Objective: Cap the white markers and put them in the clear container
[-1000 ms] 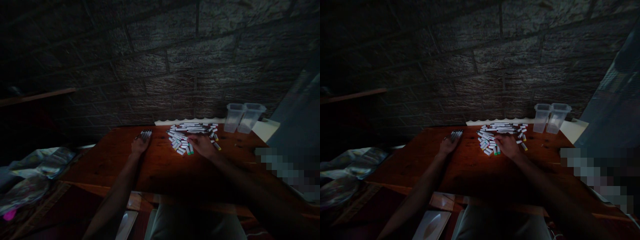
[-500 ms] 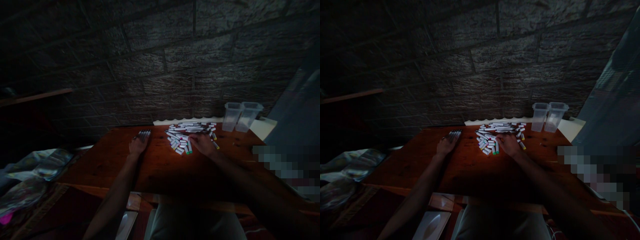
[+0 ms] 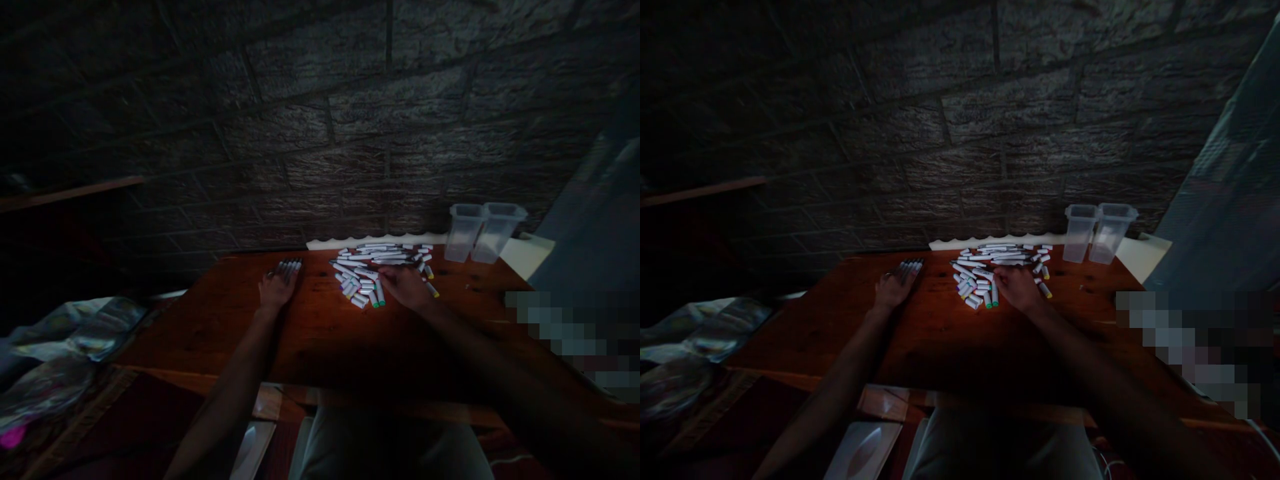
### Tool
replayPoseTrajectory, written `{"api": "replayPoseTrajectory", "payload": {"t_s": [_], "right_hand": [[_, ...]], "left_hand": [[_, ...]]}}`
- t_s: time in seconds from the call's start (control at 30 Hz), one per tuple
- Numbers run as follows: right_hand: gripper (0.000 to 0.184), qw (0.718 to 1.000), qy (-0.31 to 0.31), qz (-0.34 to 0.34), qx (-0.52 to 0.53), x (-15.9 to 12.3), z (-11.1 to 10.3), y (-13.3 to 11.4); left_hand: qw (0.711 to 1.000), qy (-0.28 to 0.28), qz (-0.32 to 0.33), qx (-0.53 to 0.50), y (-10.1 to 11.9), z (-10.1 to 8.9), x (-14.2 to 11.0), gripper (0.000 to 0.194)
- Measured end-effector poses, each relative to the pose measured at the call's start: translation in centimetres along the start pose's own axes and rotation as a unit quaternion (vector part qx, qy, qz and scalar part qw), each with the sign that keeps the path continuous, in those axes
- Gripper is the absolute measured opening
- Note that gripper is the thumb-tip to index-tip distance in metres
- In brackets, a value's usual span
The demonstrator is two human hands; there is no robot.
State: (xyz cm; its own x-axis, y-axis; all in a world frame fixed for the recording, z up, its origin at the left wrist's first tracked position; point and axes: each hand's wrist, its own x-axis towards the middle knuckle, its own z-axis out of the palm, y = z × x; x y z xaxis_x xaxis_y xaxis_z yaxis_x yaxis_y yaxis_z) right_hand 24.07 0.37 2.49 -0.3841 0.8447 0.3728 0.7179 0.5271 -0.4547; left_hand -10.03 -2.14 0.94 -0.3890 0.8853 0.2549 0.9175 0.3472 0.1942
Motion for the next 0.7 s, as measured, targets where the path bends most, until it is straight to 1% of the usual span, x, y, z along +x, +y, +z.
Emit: {"api": "replayPoseTrajectory", "payload": {"t_s": [0.07,0.13,0.27,0.4,0.53,0.6,0.7], "right_hand": [[0.026,1.0,0.009,0.003,0.007,0.1,0.0,0.1],[0.026,0.999,0.031,0.007,0.018,0.1,-0.1,0.2],[0.025,0.994,0.101,0.011,0.048,0.3,-0.1,0.3],[0.025,0.983,0.145,0.018,0.115,0.4,0.2,0.4],[0.024,0.968,0.162,0.033,0.19,0.5,0.7,0.7],[0.023,0.957,0.161,0.056,0.237,0.5,1.1,0.8],[0.021,0.937,0.162,0.081,0.299,0.6,1.6,0.5]], "left_hand": [[1.0,0.001,-0.006,-0.006,-0.1,0.1,0.1,0.061],[1.0,0.0,-0.013,-0.013,-0.2,0.3,0.2,0.061],[0.999,-0.009,-0.024,-0.033,-0.2,0.6,0.4,0.063],[0.997,-0.012,-0.019,-0.067,-0.2,0.9,0.5,0.062],[0.992,0.007,-0.019,-0.121,-0.3,0.7,0.5,0.06],[0.987,0.024,-0.007,-0.161,0.0,0.3,0.4,0.057],[0.967,0.029,0.048,-0.247,1.2,-0.1,0.0,0.049]]}}
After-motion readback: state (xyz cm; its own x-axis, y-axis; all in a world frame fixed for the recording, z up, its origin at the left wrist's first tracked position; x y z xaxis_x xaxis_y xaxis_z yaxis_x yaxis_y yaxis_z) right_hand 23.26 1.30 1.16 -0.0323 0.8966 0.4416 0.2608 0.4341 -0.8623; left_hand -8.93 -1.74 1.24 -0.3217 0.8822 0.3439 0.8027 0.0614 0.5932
